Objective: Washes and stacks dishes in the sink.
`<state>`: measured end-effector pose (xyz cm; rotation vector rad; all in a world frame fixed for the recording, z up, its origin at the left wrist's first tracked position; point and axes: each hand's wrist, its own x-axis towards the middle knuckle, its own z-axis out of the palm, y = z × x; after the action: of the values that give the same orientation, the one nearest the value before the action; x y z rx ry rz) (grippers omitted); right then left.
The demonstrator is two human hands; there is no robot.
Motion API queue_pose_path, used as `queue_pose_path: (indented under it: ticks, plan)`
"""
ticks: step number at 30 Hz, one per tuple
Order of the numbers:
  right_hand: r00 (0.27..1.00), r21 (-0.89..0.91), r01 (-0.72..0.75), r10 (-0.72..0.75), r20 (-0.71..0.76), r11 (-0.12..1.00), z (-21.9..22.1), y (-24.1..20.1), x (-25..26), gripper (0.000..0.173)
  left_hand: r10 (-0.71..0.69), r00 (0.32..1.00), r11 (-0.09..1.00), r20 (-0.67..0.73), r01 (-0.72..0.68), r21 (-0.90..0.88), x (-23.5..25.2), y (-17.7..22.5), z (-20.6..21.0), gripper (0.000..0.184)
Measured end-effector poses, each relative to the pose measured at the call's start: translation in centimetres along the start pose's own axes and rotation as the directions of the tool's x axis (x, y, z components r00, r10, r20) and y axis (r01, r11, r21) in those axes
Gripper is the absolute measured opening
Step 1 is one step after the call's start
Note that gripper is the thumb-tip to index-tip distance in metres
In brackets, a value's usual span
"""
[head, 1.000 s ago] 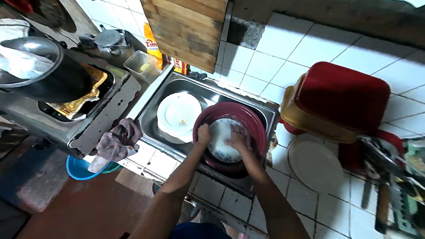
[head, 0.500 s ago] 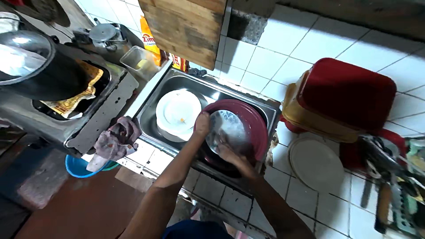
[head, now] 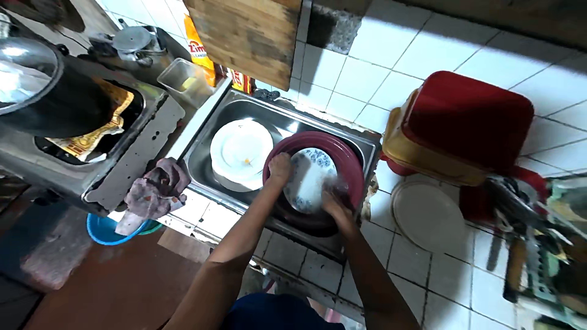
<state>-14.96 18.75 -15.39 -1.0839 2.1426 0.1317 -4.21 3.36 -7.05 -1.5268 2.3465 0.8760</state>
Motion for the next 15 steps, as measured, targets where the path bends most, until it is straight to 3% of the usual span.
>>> queue_pose_path:
  ticks: [2,6,11,15]
  plan:
    - [1.0,0.012,0.017,-0.017,0.023,1.0,-0.3,-0.1,-0.3,0.067,0.043,0.998,0.999,-0.04,-0.042,0.012,-0.4,0.3,0.0,0.036]
    - [1.0,0.019,0.001,-0.001,-0.005,1.0,0.0,-0.1,0.1,0.083,0.132,0.987,0.991,-0.09,-0.132,0.003,-1.5,0.8,0.0,0.034]
    - [0.996,0.08,0.003,0.004,-0.088,0.997,0.5,-0.3,-0.6,0.101,0.263,0.928,0.956,-0.263,-0.287,-0.054,-5.1,0.4,1.3,0.029]
    - [0.995,0.136,0.028,-0.014,-0.1,0.99,0.5,0.0,-0.1,0.103,0.233,0.96,0.943,-0.158,-0.263,-0.203,-3.4,0.9,1.6,0.035]
